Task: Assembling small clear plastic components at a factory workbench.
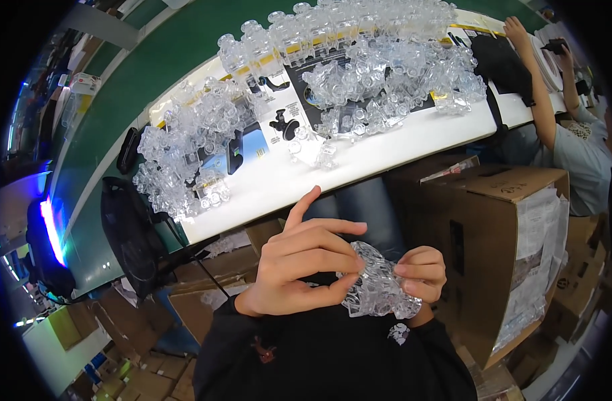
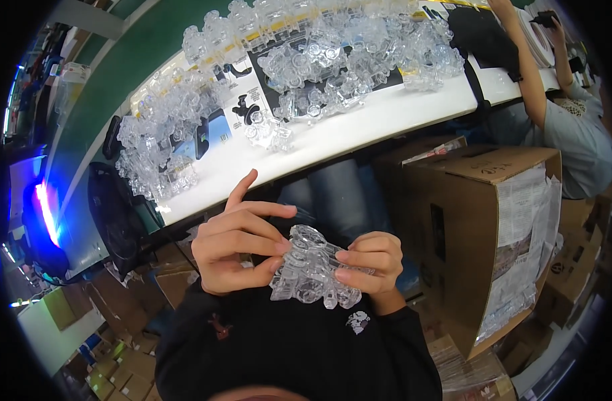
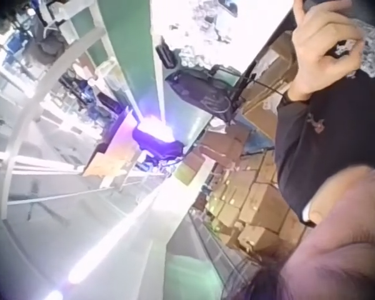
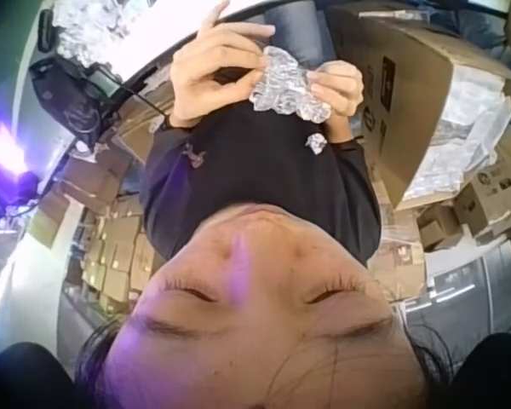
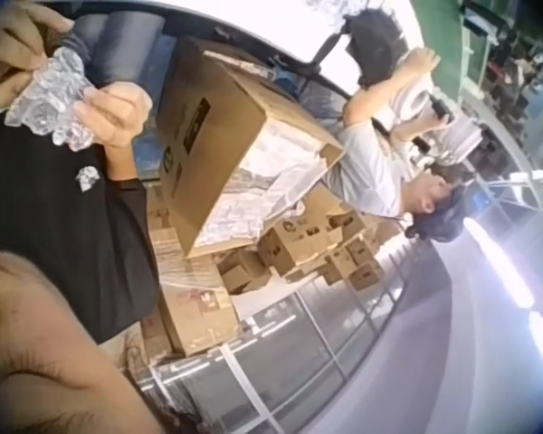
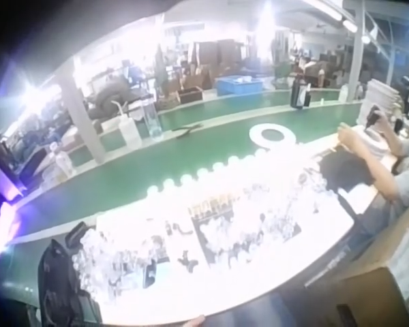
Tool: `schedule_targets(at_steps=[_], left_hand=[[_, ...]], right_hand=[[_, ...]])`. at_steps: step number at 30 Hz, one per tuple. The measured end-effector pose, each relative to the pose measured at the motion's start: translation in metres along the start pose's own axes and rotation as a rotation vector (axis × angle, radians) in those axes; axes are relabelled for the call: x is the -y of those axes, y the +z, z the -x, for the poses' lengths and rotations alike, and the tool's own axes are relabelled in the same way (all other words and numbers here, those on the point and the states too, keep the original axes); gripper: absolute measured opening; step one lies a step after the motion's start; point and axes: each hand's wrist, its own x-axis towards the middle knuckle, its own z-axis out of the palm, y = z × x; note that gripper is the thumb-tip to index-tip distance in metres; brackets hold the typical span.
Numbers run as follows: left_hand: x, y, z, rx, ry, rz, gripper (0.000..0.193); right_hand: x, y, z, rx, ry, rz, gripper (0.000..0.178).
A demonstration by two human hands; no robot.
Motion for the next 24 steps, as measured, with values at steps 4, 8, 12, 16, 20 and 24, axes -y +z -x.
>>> schedule_targets(at_steps=[4,8,12,16,20,24], left_hand=[[0.004,-0.001,0.003,0.049,0.033,0.022,0.023],[0.011,0.003,0.013,-0.018,-0.067,0.284,0.07],[0.008,0.009,0.011,-0.331,-0.182,0.566,0.095],[0.005,0.013,0.01,-0.379,-0.157,0.425,0.096],[0.002,0.016,0.009,-0.396,-0.143,0.374,0.093],[0.001,0.015,0.009,-0.428,-0.189,0.451,0.09]], right_hand=[[0.001,0.002,0.0,-0.002,0.011,0.009,0.018],[0.002,0.01,-0.001,-0.075,0.047,0.011,0.022],[0.004,0.013,0.004,-0.144,0.122,-0.051,0.039],[0.003,0.015,0.006,-0.15,0.141,-0.056,0.04],[0.002,0.015,0.005,-0.112,0.126,-0.036,0.043],[0.001,0.016,0.005,-0.119,0.14,-0.013,0.042]])
